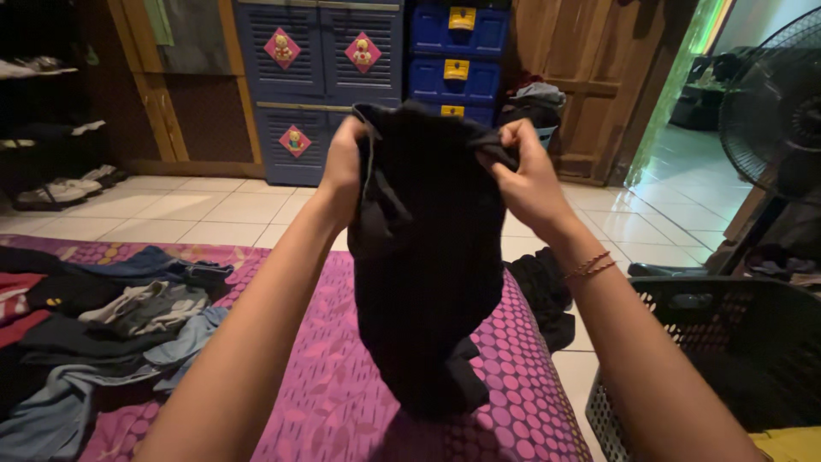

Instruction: The person picks up a black t-shirt from a bed, spreads it flat, folds the sleeves and sides inward, and سپس folds it into a square before placing it into a laundry basket.

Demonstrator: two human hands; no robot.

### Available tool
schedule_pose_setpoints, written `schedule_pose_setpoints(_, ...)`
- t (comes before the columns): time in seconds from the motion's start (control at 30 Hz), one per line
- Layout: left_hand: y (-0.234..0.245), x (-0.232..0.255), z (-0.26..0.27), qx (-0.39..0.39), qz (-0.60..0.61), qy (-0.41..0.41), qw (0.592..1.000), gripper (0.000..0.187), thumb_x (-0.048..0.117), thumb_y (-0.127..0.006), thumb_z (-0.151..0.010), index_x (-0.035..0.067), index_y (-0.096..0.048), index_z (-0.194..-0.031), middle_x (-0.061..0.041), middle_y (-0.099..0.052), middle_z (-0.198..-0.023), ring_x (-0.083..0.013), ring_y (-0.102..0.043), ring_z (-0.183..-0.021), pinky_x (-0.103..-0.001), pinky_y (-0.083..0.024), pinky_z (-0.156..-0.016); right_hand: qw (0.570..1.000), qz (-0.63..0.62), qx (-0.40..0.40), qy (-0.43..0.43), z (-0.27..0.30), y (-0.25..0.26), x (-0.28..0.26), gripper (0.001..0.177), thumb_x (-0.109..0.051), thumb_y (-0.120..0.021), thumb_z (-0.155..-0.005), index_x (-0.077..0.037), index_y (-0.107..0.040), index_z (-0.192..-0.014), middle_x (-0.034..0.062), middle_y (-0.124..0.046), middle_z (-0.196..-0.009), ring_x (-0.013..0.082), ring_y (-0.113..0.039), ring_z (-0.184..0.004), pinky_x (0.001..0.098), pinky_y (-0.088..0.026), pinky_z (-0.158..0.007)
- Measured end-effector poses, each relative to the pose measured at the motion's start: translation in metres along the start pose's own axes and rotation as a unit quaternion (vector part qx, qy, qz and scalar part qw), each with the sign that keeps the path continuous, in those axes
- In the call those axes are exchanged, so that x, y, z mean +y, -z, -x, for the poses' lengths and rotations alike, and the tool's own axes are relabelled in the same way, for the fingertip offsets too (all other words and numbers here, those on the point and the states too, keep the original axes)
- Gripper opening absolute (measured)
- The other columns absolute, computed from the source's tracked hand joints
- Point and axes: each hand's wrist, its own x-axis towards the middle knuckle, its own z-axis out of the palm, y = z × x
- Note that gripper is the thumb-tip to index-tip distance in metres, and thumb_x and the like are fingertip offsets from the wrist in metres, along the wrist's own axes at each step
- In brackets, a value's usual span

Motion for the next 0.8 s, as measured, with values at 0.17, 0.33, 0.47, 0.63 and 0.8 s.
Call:
schedule_pose_setpoints(0.17,-0.013,0.051,0.038,0.002,-0.209,0.056,0.976,0.035,0.038,-0.072,-0.083,0.003,-0.072,-0.087,-0.01,-0.073,-0.085,-0.0243,-0.07,-0.077,-0.04,-0.058,-0.072,0.994,0.1,-0.009,0.04,-0.003,0.014,-0.046,0.048,0.002,-0.071,-0.085,-0.005,-0.049,-0.128,0.0046,-0.06,-0.106,0.0164,-0.064,-0.099,0.0289,-0.056,-0.086)
schedule_pose_setpoints(0.33,-0.017,0.061,0.045,-0.076,-0.431,-0.2,0.877,0.061,0.014,-0.092,-0.057,0.003,-0.057,-0.105,-0.016,-0.072,-0.102,-0.0288,-0.07,-0.098,-0.037,-0.056,-0.086,0.943,0.298,0.068,0.129,-0.01,0.023,-0.059,0.032,0.003,-0.067,-0.079,-0.004,-0.078,-0.108,0.0153,-0.077,-0.106,0.0288,-0.069,-0.101,0.0361,-0.054,-0.094)
schedule_pose_setpoints(0.47,0.015,0.046,0.024,0.04,-0.611,-0.24,0.753,0.063,-0.003,-0.074,-0.062,0.001,-0.053,-0.121,-0.026,-0.07,-0.1,-0.045,-0.068,-0.1,-0.047,-0.055,-0.085,0.939,0.299,0.113,0.128,-0.011,0.043,-0.042,0.033,0.001,-0.063,-0.077,-0.002,-0.078,-0.106,0.0178,-0.077,-0.103,0.0276,-0.073,-0.098,0.0361,-0.056,-0.092)
schedule_pose_setpoints(0.63,0.078,0.048,0.006,0.12,-0.646,-0.26,0.707,0.04,0.006,-0.075,-0.064,0.005,-0.069,-0.104,-0.021,-0.071,-0.098,-0.0405,-0.07,-0.095,-0.048,-0.055,-0.085,0.929,0.299,0.209,0.054,-0.01,0.086,-0.028,0.035,0.002,-0.059,-0.08,-0.003,-0.079,-0.109,0.0169,-0.078,-0.098,0.0256,-0.076,-0.087,0.0348,-0.058,-0.081)
schedule_pose_setpoints(0.8,0.107,0.053,0.007,0.185,-0.64,-0.234,0.708,0.03,0.01,-0.074,-0.071,0.011,-0.081,-0.1,-0.02,-0.073,-0.102,-0.0366,-0.071,-0.095,-0.046,-0.055,-0.09,0.919,0.314,0.219,-0.099,-0.005,0.107,-0.031,0.031,-0.005,-0.06,-0.085,-0.005,-0.078,-0.11,0.0202,-0.073,-0.083,0.0293,-0.073,-0.074,0.0407,-0.055,-0.071)
